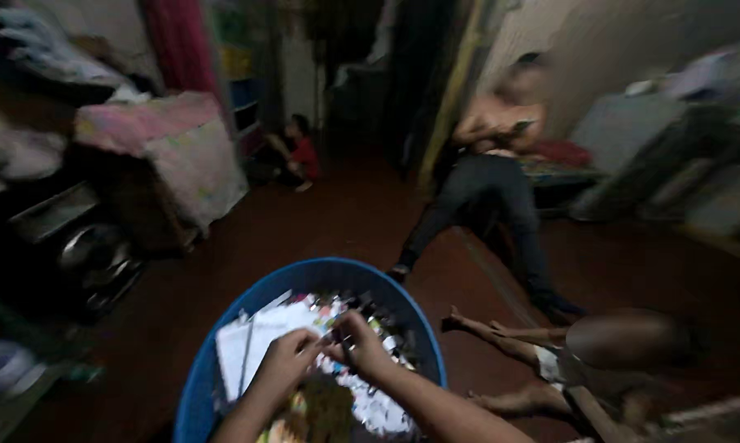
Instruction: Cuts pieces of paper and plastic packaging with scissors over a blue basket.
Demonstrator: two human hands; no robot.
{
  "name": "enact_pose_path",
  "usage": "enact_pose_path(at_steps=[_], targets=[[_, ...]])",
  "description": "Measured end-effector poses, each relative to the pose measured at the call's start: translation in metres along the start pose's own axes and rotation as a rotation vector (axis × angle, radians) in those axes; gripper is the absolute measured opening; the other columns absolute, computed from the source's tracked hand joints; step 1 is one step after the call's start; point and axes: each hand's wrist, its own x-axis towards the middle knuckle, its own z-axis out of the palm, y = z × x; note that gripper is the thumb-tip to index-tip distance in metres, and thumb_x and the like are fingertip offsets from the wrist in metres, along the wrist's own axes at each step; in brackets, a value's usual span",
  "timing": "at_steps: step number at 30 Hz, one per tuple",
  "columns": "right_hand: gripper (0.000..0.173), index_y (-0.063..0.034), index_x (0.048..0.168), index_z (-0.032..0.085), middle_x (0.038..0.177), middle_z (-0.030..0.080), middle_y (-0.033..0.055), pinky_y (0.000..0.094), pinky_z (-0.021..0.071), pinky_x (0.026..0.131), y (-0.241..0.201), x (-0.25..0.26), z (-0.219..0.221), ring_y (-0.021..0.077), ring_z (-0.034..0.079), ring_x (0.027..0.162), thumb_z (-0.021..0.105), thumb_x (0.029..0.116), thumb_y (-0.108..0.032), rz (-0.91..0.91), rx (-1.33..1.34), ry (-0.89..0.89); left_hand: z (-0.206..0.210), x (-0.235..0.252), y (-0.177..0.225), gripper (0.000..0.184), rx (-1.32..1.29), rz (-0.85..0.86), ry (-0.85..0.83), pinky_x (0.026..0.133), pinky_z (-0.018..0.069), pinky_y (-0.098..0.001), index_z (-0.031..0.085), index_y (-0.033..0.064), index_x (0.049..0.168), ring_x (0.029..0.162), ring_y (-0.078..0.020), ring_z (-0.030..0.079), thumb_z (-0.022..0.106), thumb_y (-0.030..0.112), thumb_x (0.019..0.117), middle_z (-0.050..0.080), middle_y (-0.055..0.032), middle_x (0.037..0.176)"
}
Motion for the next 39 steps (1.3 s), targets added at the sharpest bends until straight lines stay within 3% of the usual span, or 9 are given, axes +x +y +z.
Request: enact_pose_path(at_steps=[3,10,16,18,21,24,31,34,39], targets=[[0.039,0.0069,0.121,0.054,0.095,0.064,0.0125,0.0318,0.055,0.073,0.0,0.0,-0.002,0.0138,0.063,0.08,0.07,0.0876,-0.004,-0.07,0.071,0.06,0.011,0.001,-0.006,0.02,-0.02,0.032,-0.018,0.073,0.0589,-0.0392,0.07,-0.0017,0.11,0.074,-0.0184,0.069,0.063,0.015,0.0998,0.071,-0.0106,0.088],[0.038,0.0022,0.121,0.054,0.096,0.063,0.0092,0.0302,0.0539,0.072,-0.002,-0.001,-0.01,0.0118,0.062,0.079,0.07,0.0877,-0.006,-0.039,0.124,0.119,0.011,0.001,-0.011,0.017,-0.082,0.091,0.037,0.065,0.0539,-0.0262,0.07,-0.0003,0.1,0.065,-0.007,0.063,0.061,0.013,0.1009,0.07,-0.0021,0.078],[0.037,0.0041,0.121,0.055,0.095,0.065,0.0134,0.0339,0.0541,0.072,-0.006,-0.005,-0.01,0.0167,0.063,0.079,0.069,0.0892,-0.008,-0.094,0.021,0.076,0.009,-0.001,-0.016,0.017,-0.087,0.097,0.111,0.063,0.0533,-0.0252,0.07,0.0005,0.1,0.064,-0.0068,0.062,0.059,0.014,0.1006,0.068,-0.0016,0.077],[0.045,0.0026,0.13,0.051,0.096,0.066,0.0152,0.0388,0.0555,0.074,-0.007,-0.006,-0.014,0.0206,0.065,0.08,0.07,0.0933,-0.016,-0.057,-0.052,-0.037,0.006,-0.002,-0.016,0.018,-0.061,0.097,0.134,0.065,0.0543,-0.0274,0.07,-0.0002,0.101,0.066,-0.0086,0.063,0.058,0.014,0.1012,0.069,-0.0031,0.079],[0.065,0.0,0.144,0.042,0.1,0.068,0.0227,0.0558,0.0552,0.083,-0.009,-0.006,-0.018,0.036,0.069,0.088,0.074,0.0944,-0.027,0.025,-0.289,-0.277,0.003,-0.006,-0.016,0.022,0.022,0.122,0.171,0.069,0.0558,-0.0343,0.07,-0.002,0.103,0.069,-0.0135,0.065,0.058,0.015,0.1018,0.07,-0.0069,0.083],[0.067,-0.0004,0.145,0.041,0.104,0.067,0.0263,0.0632,0.0526,0.086,-0.006,-0.007,-0.018,0.0439,0.068,0.094,0.075,0.094,-0.028,0.058,-0.47,-0.409,-0.001,-0.005,-0.02,0.024,0.076,0.152,0.206,0.068,0.0556,-0.0362,0.07,-0.003,0.105,0.069,-0.0153,0.065,0.056,0.016,0.103,0.07,-0.0084,0.083],[0.051,-0.0059,0.141,0.05,0.109,0.066,0.0291,0.0701,0.0485,0.087,-0.003,-0.01,-0.023,0.0498,0.065,0.104,0.07,0.0967,-0.022,0.156,-0.737,-0.66,-0.008,-0.006,-0.026,0.03,0.083,0.161,0.207,0.066,0.0557,-0.0356,0.063,-0.0046,0.123,0.068,-0.0169,0.065,0.045,0.009,0.1047,0.069,-0.0112,0.087],[0.047,-0.0055,0.14,0.053,0.114,0.066,0.0295,0.0712,0.0475,0.089,-0.004,-0.012,-0.021,0.0499,0.064,0.108,0.068,0.0962,-0.013,0.182,-0.78,-0.705,-0.007,-0.005,-0.028,0.029,0.085,0.163,0.206,0.065,0.0554,-0.0336,0.064,-0.0039,0.123,0.067,-0.0153,0.065,0.045,0.008,0.1035,0.069,-0.0099,0.085],[0.049,-0.0058,0.141,0.053,0.114,0.066,0.029,0.0703,0.0481,0.088,-0.006,-0.015,-0.013,0.0493,0.064,0.106,0.071,0.096,-0.018,0.15,-0.768,-0.742,-0.006,-0.005,-0.027,0.027,0.076,0.137,0.142,0.067,0.0553,-0.0343,0.065,-0.0031,0.121,0.068,-0.0156,0.065,0.047,0.007,0.1034,0.07,-0.01,0.086]])
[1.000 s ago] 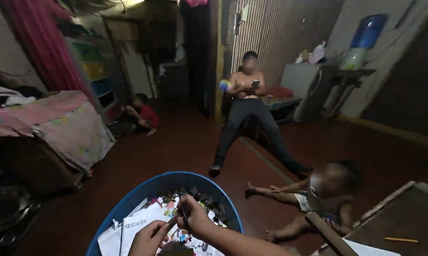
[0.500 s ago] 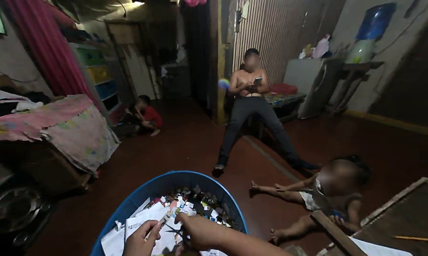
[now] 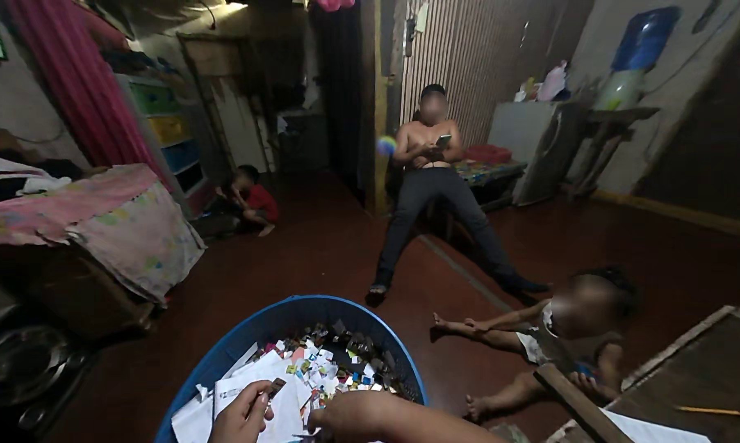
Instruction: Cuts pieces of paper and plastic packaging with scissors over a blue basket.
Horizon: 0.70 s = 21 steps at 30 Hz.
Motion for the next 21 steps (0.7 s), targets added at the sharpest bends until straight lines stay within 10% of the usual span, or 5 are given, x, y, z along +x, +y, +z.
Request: enact_pose_path(at_steps=[21], targets=[[0.042,-0.0032,0.139,0.053,0.114,0.066,0.0292,0.0676,0.0484,0.089,-0.0038,-0.0043,0.005,0.0484,0.064,0.107,0.06,0.0977,-0.003,-0.049,-0.054,-0.044,-0.0043,0.0027,0.0035,0.031,0.039,0.031,-0.131,0.072,0.0562,-0.0427,0.063,-0.0055,0.125,0.074,-0.0232,0.067,0.044,0.011,0.1064,0.071,-0.0159,0.093]])
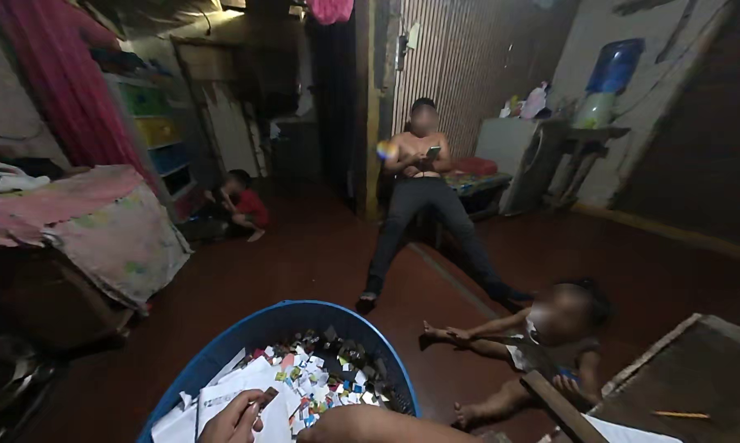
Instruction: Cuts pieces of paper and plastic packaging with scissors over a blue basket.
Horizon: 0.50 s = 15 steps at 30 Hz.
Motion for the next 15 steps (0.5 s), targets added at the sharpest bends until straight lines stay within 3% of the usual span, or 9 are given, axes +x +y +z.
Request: enact_pose_path(at_steps=[6,15], targets=[[0.044,-0.0049,0.139,0.054,0.113,0.066,0.0282,0.0685,0.0487,0.087,0.0009,0.0031,0.0007,0.0481,0.065,0.106,0.061,0.0958,-0.002,0.011,-0.003,-0.012,0.0009,0.0016,-0.0035,0.028,-0.003,-0.039,0.037,0.068,0.0552,-0.0362,0.065,0.0002,0.123,0.069,-0.0167,0.065,0.045,0.011,0.106,0.071,-0.009,0.088],[0.042,-0.0047,0.137,0.055,0.111,0.067,0.0273,0.0677,0.049,0.088,0.0028,0.0053,0.002,0.0471,0.065,0.107,0.062,0.0959,-0.004,-0.018,-0.007,0.002,0.0032,0.0004,-0.009,0.026,0.002,-0.048,0.032,0.069,0.0561,-0.0366,0.064,-0.0029,0.122,0.07,-0.0178,0.066,0.049,0.01,0.1048,0.07,-0.0108,0.087]])
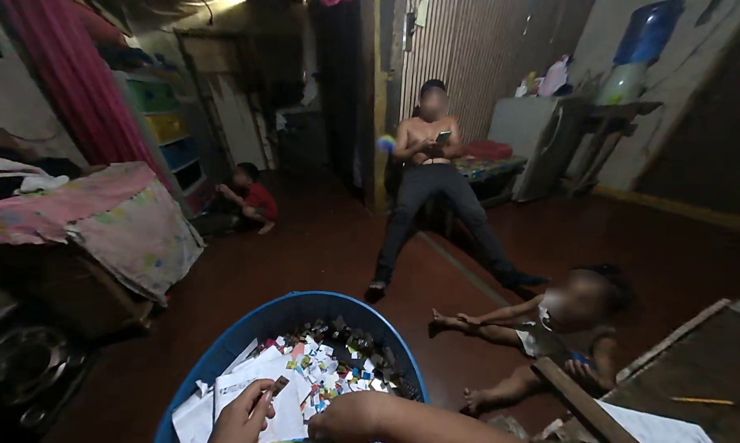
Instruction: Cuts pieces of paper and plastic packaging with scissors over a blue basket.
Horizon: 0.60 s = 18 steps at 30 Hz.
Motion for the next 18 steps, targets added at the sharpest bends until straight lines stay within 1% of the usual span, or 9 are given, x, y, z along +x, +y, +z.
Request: enact_pose_path(at_steps=[4,8,11,13,14,15,16,17,18], targets=[[0.044,-0.0044,0.138,0.054,0.11,0.067,0.0281,0.068,0.049,0.086,-0.003,0.002,0.0,0.0479,0.065,0.105,0.063,0.0949,-0.004,0.012,-0.004,-0.005,-0.002,-0.002,-0.001,0.028,0.002,-0.004,-0.033,0.071,0.0566,-0.0387,0.063,-0.0049,0.124,0.073,-0.0196,0.067,0.048,0.008,0.1039,0.071,-0.0134,0.09],[0.043,-0.0038,0.136,0.054,0.108,0.066,0.0275,0.0682,0.0492,0.083,-0.007,0.007,-0.002,0.0478,0.065,0.103,0.063,0.0941,-0.004,0.019,-0.017,-0.02,-0.005,-0.006,-0.005,0.027,0.003,-0.029,-0.02,0.07,0.0565,-0.0367,0.064,-0.0027,0.123,0.073,-0.0179,0.067,0.049,0.008,0.1036,0.071,-0.0112,0.089],[0.046,-0.0032,0.137,0.053,0.109,0.066,0.0282,0.0681,0.0488,0.084,-0.007,0.007,-0.003,0.0484,0.064,0.104,0.065,0.0926,-0.002,0.019,-0.02,-0.031,-0.005,-0.008,-0.003,0.026,0.005,-0.029,-0.02,0.07,0.0565,-0.0373,0.064,-0.002,0.122,0.072,-0.0183,0.067,0.049,0.008,0.1031,0.071,-0.0112,0.089],[0.044,-0.0028,0.135,0.055,0.109,0.066,0.0286,0.0682,0.0488,0.085,-0.006,0.007,-0.003,0.0487,0.064,0.104,0.065,0.0927,-0.001,0.005,-0.009,0.014,-0.005,-0.007,-0.003,0.027,0.016,-0.016,-0.02,0.071,0.0569,-0.0386,0.065,-0.002,0.121,0.073,-0.0192,0.067,0.049,0.008,0.1022,0.071,-0.0116,0.089],[0.04,-0.0019,0.132,0.058,0.109,0.066,0.0285,0.0686,0.0493,0.086,-0.005,0.007,-0.003,0.0486,0.065,0.104,0.065,0.0935,-0.003,-0.015,0.006,0.075,-0.004,-0.007,-0.003,0.028,0.024,-0.006,-0.018,0.071,0.0576,-0.0403,0.065,-0.0023,0.122,0.073,-0.0207,0.068,0.05,0.008,0.102,0.071,-0.0125,0.09],[0.036,-0.0008,0.13,0.06,0.108,0.067,0.0278,0.0681,0.0492,0.087,-0.005,0.007,-0.003,0.0478,0.065,0.103,0.065,0.0945,-0.005,-0.037,0.04,0.146,-0.003,-0.006,-0.004,0.028,0.037,-0.004,-0.005,0.071,0.0579,-0.0406,0.065,-0.0014,0.123,0.073,-0.0209,0.069,0.05,0.009,0.1021,0.072,-0.0119,0.09],[0.034,-0.0003,0.129,0.061,0.108,0.068,0.0264,0.0664,0.0492,0.09,-0.005,0.007,-0.005,0.0458,0.065,0.104,0.066,0.097,-0.013,-0.049,0.092,0.214,-0.003,-0.006,-0.004,0.029,0.046,-0.016,0.009,0.071,0.0583,-0.0401,0.064,0.0001,0.126,0.073,-0.0203,0.069,0.05,0.011,0.1026,0.072,-0.0109,0.089],[0.039,0.0004,0.128,0.061,0.106,0.068,0.0254,0.0649,0.0496,0.091,-0.006,0.006,-0.009,0.0441,0.066,0.102,0.069,0.0977,-0.023,-0.056,0.154,0.273,-0.002,-0.006,-0.002,0.031,0.038,-0.04,0.026,0.071,0.058,-0.0397,0.062,0.0008,0.13,0.072,-0.0197,0.068,0.051,0.01,0.103,0.072,-0.0105,0.089],[0.045,0.0007,0.128,0.061,0.104,0.069,0.0244,0.0628,0.0502,0.091,-0.006,0.005,-0.012,0.0421,0.067,0.1,0.071,0.0968,-0.03,-0.057,0.199,0.322,-0.001,-0.006,0.002,0.033,0.023,-0.064,0.045,0.07,0.0575,-0.0392,0.059,0.0014,0.134,0.072,-0.0189,0.067,0.052,0.01,0.1034,0.071,-0.0101,0.089]])
